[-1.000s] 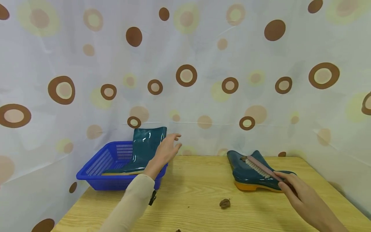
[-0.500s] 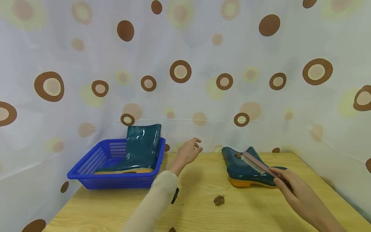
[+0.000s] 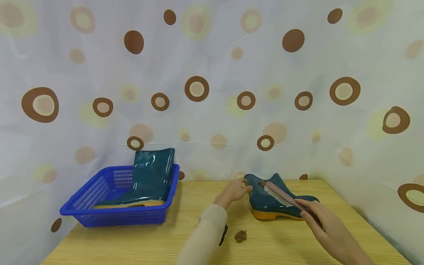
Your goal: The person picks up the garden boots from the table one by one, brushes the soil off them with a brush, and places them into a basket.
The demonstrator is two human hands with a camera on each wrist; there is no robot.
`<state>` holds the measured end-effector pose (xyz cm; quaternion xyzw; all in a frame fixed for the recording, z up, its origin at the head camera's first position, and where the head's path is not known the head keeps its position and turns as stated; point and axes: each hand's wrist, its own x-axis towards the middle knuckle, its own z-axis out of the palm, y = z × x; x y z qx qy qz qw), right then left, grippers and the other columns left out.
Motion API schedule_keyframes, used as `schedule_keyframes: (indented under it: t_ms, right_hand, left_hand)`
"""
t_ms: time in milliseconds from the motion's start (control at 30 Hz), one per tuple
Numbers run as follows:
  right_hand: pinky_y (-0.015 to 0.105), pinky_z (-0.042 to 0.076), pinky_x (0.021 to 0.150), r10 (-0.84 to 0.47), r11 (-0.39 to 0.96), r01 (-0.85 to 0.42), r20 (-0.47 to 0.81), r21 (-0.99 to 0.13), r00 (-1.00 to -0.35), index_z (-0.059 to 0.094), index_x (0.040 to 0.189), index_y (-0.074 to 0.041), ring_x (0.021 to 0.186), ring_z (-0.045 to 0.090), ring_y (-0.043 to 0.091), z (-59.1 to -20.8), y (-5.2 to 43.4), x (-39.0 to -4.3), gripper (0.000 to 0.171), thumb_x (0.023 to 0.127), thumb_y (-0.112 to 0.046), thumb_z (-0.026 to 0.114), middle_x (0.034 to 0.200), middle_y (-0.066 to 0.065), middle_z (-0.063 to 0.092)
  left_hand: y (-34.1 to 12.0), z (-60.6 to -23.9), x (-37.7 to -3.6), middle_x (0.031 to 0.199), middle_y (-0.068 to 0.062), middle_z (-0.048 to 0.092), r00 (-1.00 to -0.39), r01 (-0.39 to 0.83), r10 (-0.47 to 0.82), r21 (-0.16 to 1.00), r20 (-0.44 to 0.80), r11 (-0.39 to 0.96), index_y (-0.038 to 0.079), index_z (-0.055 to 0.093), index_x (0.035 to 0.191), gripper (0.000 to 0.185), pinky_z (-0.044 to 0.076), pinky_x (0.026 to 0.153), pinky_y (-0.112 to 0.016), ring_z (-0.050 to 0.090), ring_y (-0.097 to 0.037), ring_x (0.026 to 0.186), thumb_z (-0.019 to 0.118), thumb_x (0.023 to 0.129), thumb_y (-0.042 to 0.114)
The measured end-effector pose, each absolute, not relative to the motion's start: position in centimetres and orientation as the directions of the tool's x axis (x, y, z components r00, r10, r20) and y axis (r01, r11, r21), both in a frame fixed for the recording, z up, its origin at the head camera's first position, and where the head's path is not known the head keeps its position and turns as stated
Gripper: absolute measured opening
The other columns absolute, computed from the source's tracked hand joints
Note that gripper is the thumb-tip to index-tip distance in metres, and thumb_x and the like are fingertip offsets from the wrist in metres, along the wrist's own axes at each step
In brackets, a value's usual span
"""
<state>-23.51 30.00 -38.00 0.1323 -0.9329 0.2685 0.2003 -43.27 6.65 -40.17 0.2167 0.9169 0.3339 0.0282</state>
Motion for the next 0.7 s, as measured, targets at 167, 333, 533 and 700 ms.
schedule_keyframes:
  t_ms: [167,333,533,700]
  right_hand:
    - [0.026,0.053,0.072,-0.133,0.820,-0.348,0.441,-0.453,-0.887,0.054,0.139,-0.014,0.097,0.060,0.007,-38.1,29.5,-23.5,0.039,0.107,-0.033,0.043,0.121,0.002,0.064]
    - [0.026,0.052,0.072,-0.139,0.815,-0.357,0.444,-0.457,-0.885,0.053,0.140,-0.014,0.097,0.060,0.007,-38.0,29.5,-23.5,0.039,0.107,-0.031,0.043,0.121,0.002,0.063]
    - [0.024,0.039,0.062,-0.137,0.805,-0.356,0.434,-0.475,-0.890,0.051,0.141,-0.010,0.080,0.048,0.001,-37.9,29.8,-23.4,0.038,0.108,-0.026,0.043,0.103,-0.002,0.059]
    - [0.024,0.035,0.060,-0.133,0.806,-0.351,0.432,-0.476,-0.892,0.053,0.139,-0.009,0.074,0.044,0.002,-37.9,30.0,-23.2,0.037,0.108,-0.025,0.043,0.090,-0.003,0.053]
  left_hand:
    - [7.6,-41.4,-43.4,0.146,-0.018,0.051,-0.917,0.353,0.385,0.657,0.102,0.667,0.001,0.042,0.147,0.059,0.043,0.110,-0.047,0.051,-0.035,0.133,0.049,0.104,0.039]
    - [8.3,-41.9,-43.4,0.150,-0.020,0.046,-0.942,0.268,0.324,0.789,0.093,0.553,0.002,0.037,0.150,0.061,0.045,0.107,-0.049,0.049,-0.037,0.135,0.061,0.099,0.025]
    - [9.3,-41.7,-43.4,0.126,-0.019,0.061,-0.965,0.188,0.243,0.910,0.100,0.370,0.007,0.032,0.152,0.077,0.054,0.091,-0.043,0.062,-0.029,0.106,0.070,0.085,0.000]
    - [9.5,-41.1,-43.0,0.080,-0.004,0.054,-0.958,0.172,0.271,0.946,0.096,0.273,0.012,0.032,0.154,0.087,0.043,0.060,-0.028,0.045,-0.016,0.062,0.064,0.077,-0.015]
